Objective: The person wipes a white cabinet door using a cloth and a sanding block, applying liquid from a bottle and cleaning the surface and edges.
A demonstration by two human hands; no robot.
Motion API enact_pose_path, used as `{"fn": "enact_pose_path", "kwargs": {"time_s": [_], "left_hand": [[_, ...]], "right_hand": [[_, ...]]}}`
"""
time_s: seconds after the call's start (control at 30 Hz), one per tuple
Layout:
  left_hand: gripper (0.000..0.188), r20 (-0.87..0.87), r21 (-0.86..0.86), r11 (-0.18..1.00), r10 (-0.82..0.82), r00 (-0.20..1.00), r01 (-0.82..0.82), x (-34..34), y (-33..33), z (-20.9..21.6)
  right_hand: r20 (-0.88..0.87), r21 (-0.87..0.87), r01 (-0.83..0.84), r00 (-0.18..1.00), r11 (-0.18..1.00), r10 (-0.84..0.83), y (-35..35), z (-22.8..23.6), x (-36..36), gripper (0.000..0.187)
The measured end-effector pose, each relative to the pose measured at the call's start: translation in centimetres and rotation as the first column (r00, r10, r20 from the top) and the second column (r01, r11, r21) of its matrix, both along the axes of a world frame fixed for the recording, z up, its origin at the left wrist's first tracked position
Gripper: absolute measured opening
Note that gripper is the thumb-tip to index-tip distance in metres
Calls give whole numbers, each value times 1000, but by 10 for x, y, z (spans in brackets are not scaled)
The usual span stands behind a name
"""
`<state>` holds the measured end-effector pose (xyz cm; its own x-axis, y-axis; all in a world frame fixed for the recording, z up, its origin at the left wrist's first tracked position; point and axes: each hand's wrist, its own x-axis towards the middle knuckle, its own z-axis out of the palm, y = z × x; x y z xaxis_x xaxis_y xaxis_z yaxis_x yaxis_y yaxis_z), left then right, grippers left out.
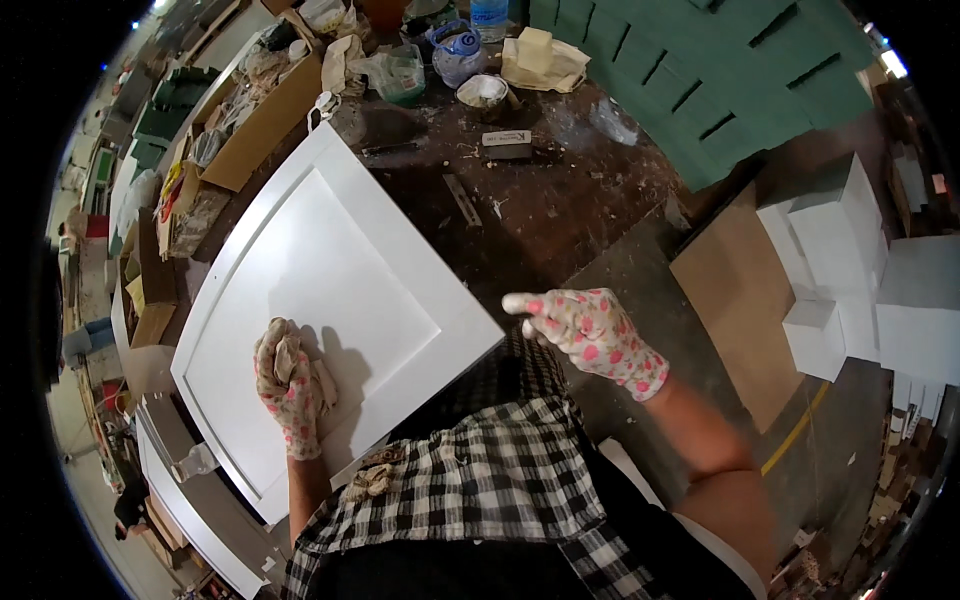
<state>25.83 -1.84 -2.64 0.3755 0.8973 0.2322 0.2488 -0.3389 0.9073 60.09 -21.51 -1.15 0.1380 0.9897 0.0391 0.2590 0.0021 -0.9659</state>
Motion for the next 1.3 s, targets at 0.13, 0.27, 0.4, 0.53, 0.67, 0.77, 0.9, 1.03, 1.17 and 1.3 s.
{"fn": "enact_pose_path", "kwargs": {"time_s": [0.13,0.27,0.4,0.53,0.67,0.77,0.9,1.03,1.17,1.3], "left_hand": [[49,15,7,998,-60,998,60,-1,5,-3],[43,44,-75,991,-112,993,115,5,3,13],[42,17,-7,986,-165,986,165,-1,5,13],[43,14,27,985,-169,986,168,-8,6,5],[45,-50,47,981,-189,981,191,-16,10,4],[46,-56,7,986,-169,984,169,-15,8,8],[54,-41,7,978,-207,977,208,-16,9,6],[55,-33,26,973,-229,973,230,-12,9,10],[33,-62,96,978,-180,982,186,-17,10,10],[29,-62,120,974,-186,981,192,-13,11,14]], "right_hand": [[560,373,87,773,924,-299,12,-7,-31,42],[757,348,176,527,921,-387,6,-16,-56,47],[836,162,389,434,907,-335,-3,-21,-91,55],[838,247,499,320,831,-441,-8,-32,-126,51],[718,242,484,493,841,-491,-13,-29,-142,48],[684,280,527,477,803,-552,-7,-29,-137,50],[685,346,467,466,813,-559,-1,-36,-172,46],[771,258,43,593,965,-232,-6,-52,-220,31],[705,452,40,595,891,-385,20,12,-171,18],[819,125,-114,572,986,-37,41,39,-98,20]]}}
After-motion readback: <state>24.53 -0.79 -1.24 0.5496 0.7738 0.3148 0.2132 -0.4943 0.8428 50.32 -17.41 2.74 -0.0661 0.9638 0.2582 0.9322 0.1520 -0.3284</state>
